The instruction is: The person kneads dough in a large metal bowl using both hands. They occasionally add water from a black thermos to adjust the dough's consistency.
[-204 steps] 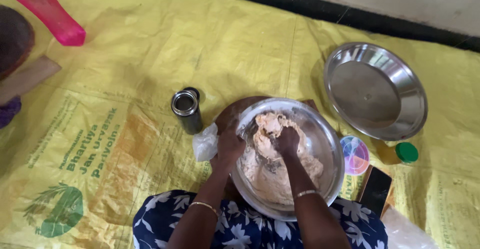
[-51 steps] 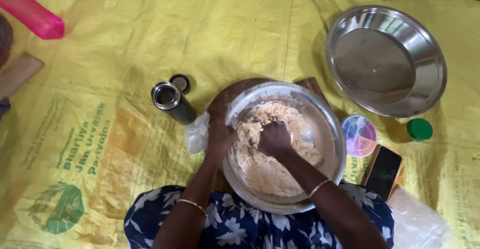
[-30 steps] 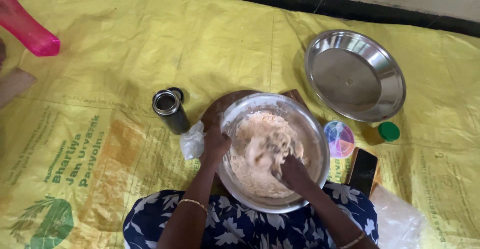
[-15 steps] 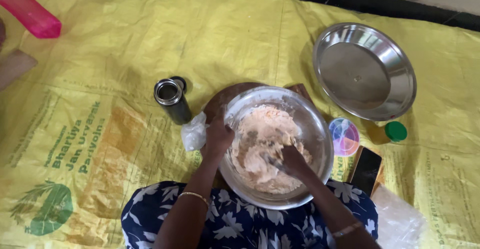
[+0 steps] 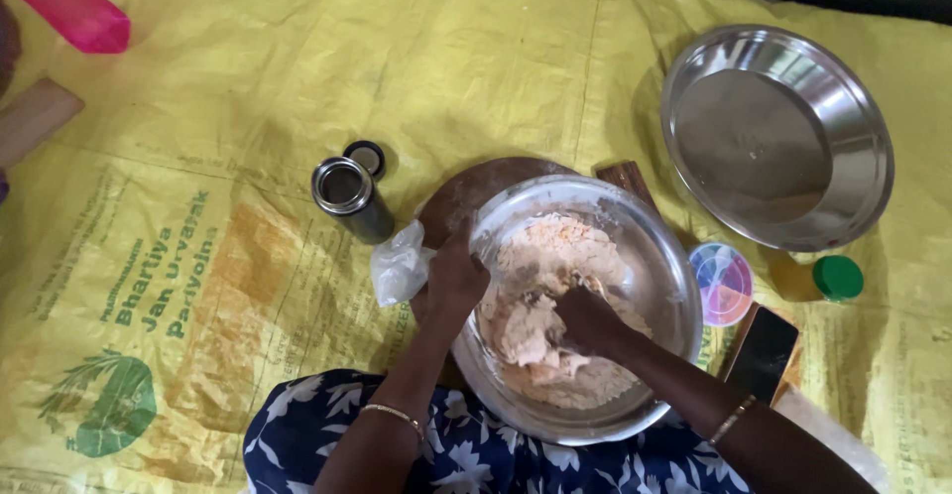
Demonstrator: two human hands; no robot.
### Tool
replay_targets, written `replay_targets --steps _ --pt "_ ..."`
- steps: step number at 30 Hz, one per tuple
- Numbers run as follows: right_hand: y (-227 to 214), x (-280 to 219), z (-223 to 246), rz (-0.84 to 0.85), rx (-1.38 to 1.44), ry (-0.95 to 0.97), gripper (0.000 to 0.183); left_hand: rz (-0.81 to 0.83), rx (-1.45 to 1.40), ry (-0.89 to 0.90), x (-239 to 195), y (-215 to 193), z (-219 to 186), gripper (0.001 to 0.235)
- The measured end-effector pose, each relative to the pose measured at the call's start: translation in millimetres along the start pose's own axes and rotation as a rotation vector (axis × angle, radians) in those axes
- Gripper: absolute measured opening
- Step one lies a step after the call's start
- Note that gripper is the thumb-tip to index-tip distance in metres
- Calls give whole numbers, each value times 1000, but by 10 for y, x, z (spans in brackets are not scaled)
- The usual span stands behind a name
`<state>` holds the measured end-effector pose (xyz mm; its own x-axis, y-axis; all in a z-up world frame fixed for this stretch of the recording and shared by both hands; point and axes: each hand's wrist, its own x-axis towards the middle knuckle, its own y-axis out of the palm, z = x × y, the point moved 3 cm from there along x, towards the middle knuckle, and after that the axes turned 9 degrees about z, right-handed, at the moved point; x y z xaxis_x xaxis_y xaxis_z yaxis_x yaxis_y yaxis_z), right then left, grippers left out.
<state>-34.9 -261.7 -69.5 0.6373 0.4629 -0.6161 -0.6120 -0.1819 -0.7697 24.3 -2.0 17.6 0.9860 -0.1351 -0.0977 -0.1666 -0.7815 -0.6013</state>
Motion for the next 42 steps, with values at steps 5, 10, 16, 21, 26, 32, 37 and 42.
replay_targets --steps 5,10,16,21,26,32,37,42 --pt "-124 209 43 -257 16 143 25 -20 -41 -2 25 17 35 70" --pt "186 288 -32 -367 352 480 20 30 -68 -84 28 63 149 71" --pt "149 342 -215 -915 407 507 37 17 -95 -4 3 81 230 73" --pt "21 -360 -114 -1114 380 285 38 -9 -90 23 40 105 236 75" --pt "77 -658 358 -410 117 304 27 81 -69 -95 51 79 189 75" --pt "139 -628 -10 -126 185 302 38 49 -77 -54 13 33 138 72" --pt "327 -19 47 -276 118 85 33 32 -68 -27 32 -7 62 74" --pt "335 319 362 -487 18 111 28 88 -57 -118 20 20 123 77"
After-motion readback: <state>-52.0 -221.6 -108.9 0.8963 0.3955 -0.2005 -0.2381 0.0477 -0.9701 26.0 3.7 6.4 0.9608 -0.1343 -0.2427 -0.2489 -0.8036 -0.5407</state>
